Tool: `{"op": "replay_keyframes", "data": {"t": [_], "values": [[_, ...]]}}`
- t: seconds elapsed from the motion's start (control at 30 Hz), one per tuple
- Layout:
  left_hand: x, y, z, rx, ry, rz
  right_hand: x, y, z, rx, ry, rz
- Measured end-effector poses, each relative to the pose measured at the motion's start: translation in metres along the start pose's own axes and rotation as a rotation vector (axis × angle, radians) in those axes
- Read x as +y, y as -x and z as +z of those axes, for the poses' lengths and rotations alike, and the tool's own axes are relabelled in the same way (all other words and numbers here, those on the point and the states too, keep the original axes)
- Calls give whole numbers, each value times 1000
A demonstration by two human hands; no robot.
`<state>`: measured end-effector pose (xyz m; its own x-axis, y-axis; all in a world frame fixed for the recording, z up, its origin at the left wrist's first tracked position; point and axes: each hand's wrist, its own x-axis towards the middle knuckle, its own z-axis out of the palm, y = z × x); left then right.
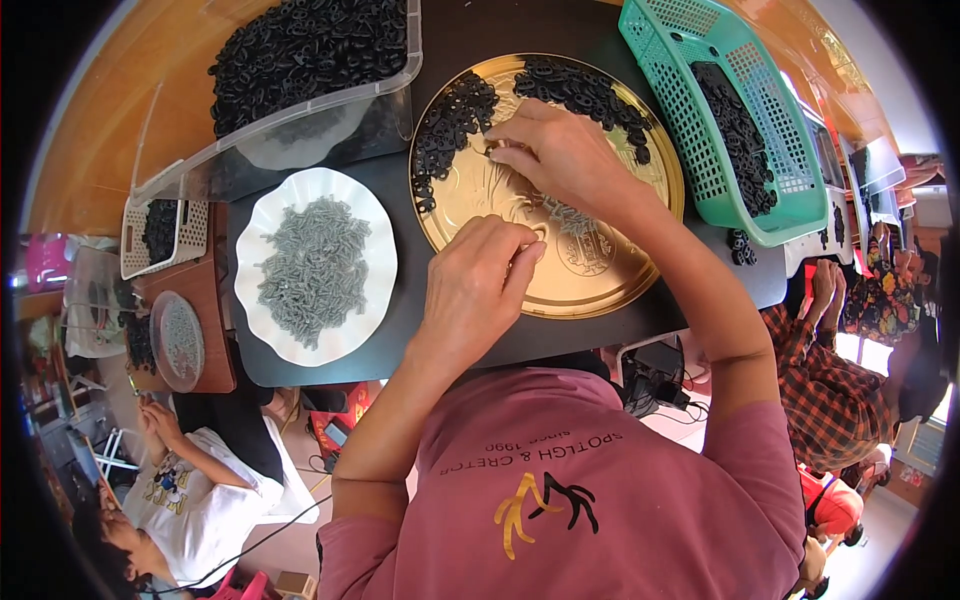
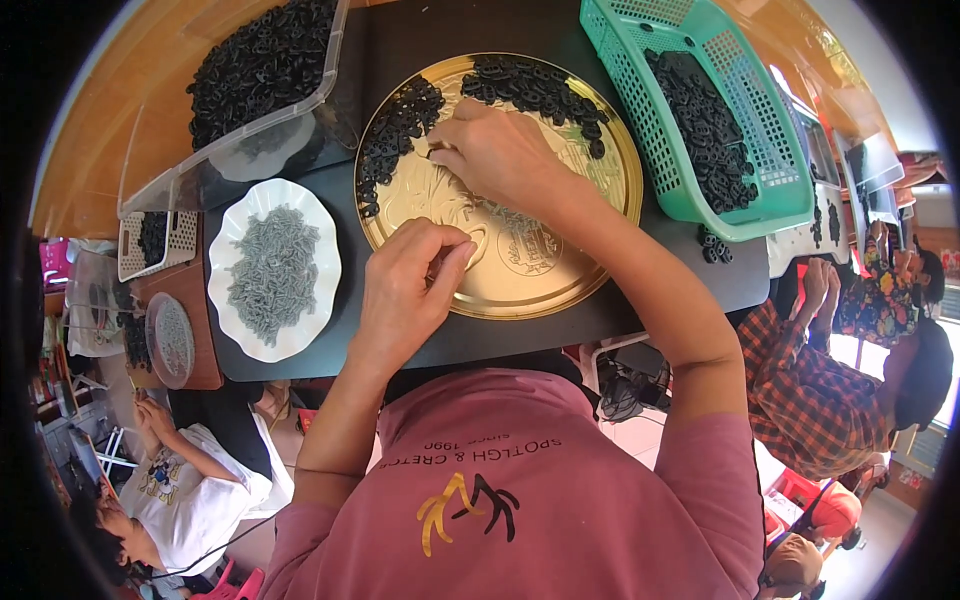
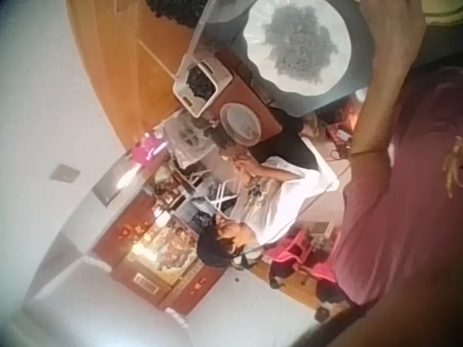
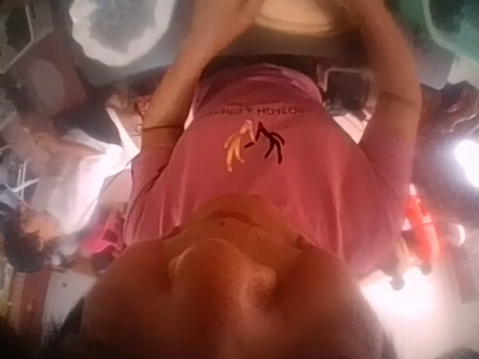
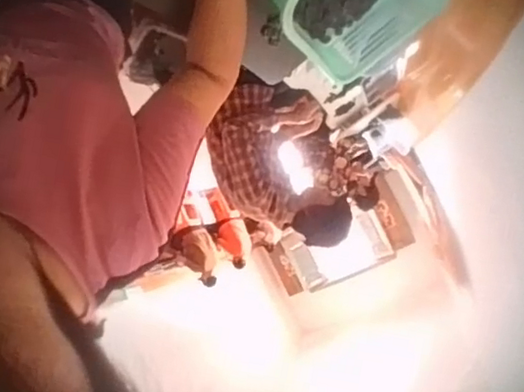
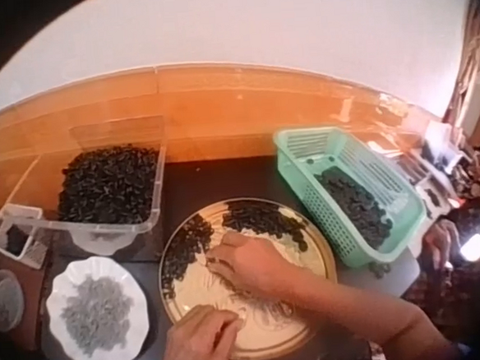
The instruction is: The person assembles plastic cord lock toggles by hand, repeatedly picking small springs and plastic pieces from a tray and inserting the springs into the plastic parts.
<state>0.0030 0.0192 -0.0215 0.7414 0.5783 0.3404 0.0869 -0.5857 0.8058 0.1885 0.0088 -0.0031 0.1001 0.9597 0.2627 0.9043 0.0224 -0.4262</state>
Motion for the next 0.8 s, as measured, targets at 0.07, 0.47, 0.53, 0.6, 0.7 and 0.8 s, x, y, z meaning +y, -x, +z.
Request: {"op": "replay_keyframes", "data": {"t": [0.07,0.47,0.53,0.6,0.7,0.8], "values": [[0,-1,0,0,0,1,0,-1,3,-40,63,10],[-1,1,-1,92,49,-73,-8,15,-19,-58,-423,160],[-4,1,0,208,304,-250,-13,25,-30,-55,-450,147],[1,-5,-5,205,563,-349,-17,32,-40,-53,-478,144],[10,-15,-10,156,775,-373,-22,33,-50,47,-409,-57],[9,-19,-11,172,943,-291,-30,28,-55,84,-428,-201]]}}
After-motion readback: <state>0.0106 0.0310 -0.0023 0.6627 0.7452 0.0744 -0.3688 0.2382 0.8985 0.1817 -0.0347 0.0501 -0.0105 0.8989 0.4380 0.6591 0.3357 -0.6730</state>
